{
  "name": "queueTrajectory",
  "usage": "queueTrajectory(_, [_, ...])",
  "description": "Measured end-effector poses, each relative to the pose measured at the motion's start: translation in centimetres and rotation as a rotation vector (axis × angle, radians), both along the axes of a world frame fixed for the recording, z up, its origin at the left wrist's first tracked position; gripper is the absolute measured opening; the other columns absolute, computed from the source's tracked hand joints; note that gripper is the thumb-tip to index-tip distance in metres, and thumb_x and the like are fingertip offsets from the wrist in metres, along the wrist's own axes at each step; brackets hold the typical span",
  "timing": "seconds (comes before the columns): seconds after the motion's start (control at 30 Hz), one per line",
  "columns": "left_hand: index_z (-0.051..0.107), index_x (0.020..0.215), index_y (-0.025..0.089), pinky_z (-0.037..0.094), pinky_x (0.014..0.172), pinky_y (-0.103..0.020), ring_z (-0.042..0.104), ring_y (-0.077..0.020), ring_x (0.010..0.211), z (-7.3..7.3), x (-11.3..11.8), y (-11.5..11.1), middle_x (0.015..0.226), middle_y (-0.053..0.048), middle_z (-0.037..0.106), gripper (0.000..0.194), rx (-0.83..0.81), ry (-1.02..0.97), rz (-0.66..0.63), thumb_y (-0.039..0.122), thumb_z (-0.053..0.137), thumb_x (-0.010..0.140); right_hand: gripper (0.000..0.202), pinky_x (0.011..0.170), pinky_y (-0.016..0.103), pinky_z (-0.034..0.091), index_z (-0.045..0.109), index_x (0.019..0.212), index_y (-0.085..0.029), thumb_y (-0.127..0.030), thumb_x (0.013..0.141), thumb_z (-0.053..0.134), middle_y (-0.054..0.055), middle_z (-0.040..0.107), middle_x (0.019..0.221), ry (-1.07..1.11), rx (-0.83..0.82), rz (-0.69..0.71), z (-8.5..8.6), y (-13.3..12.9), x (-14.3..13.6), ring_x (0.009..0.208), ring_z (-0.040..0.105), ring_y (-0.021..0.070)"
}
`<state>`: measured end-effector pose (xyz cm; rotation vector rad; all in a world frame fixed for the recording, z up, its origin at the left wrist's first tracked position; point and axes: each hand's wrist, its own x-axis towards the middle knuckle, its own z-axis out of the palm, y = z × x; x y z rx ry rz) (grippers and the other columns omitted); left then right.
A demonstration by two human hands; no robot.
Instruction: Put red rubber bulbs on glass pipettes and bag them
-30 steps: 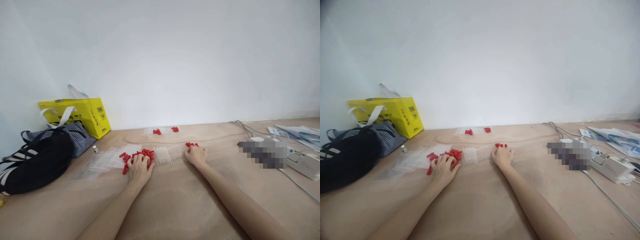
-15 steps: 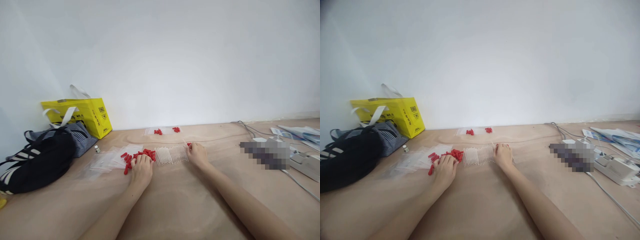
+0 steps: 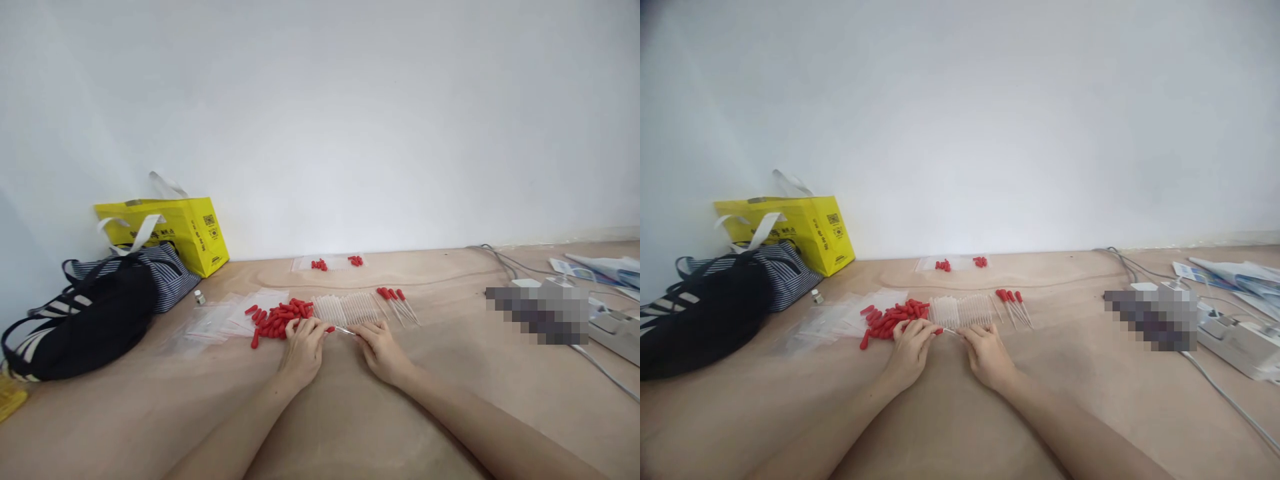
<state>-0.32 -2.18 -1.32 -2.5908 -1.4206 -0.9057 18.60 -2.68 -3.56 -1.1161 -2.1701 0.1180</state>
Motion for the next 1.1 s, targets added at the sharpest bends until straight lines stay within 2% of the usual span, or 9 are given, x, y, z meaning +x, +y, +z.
queueTrajectory(0.23, [0.054,0.086,0.021,0.019,0.089,-0.040,0.051,-0.0165,0.088,0.3,0.2,-0.1,0.087,-0.001,0.060,0.019,-0.010,-0.043,-0.008,0.019,0.035,0.086,0.031,0.068,0.027,0.029,0.053,0.108,-0.023,-0.011,0.083,0.038,0.002,0.063,0.082,-0.021,0.023,-0.013,0.5,-0.6,-0.3,0.072,0.053,0.0133])
queueTrajectory(0.4, [0.053,0.081,0.020,0.019,0.089,-0.040,0.055,-0.0148,0.078,0.0,0.1,0.0,0.079,0.001,0.063,0.019,-0.050,-0.097,-0.020,0.025,0.036,0.086,0.026,0.064,0.026,0.025,0.055,0.105,-0.024,-0.018,0.086,0.039,0.001,0.062,0.075,-0.014,0.053,0.001,0.7,-1.1,-0.7,0.067,0.052,0.0116])
queueTrajectory(0.53, [0.055,0.080,0.020,0.021,0.089,-0.040,0.056,-0.0141,0.073,-0.3,-0.2,-0.1,0.074,0.002,0.064,0.020,-0.059,-0.112,-0.040,0.026,0.037,0.086,0.025,0.061,0.027,0.021,0.060,0.097,-0.022,-0.016,0.084,0.039,0.000,0.059,0.067,-0.084,0.109,-0.013,0.7,-1.0,-0.7,0.060,0.048,0.0110])
queueTrajectory(0.73, [0.055,0.077,0.020,0.019,0.090,-0.041,0.055,-0.0141,0.073,-0.1,0.1,-0.7,0.072,0.001,0.062,0.020,-0.032,-0.046,-0.111,0.025,0.037,0.085,0.025,0.060,0.029,0.017,0.061,0.088,-0.021,-0.010,0.077,0.042,-0.001,0.059,0.066,-0.210,0.187,0.018,0.9,-0.6,0.1,0.056,0.042,0.0100])
queueTrajectory(1.1, [0.052,0.073,0.019,0.021,0.089,-0.040,0.055,-0.0139,0.071,0.0,0.3,-1.0,0.069,0.002,0.062,0.020,0.019,0.021,-0.161,0.021,0.035,0.084,0.022,0.061,0.028,0.017,0.060,0.080,-0.021,-0.011,0.076,0.041,0.000,0.059,0.067,-0.189,0.177,0.037,0.7,-0.5,-0.7,0.057,0.043,0.0101])
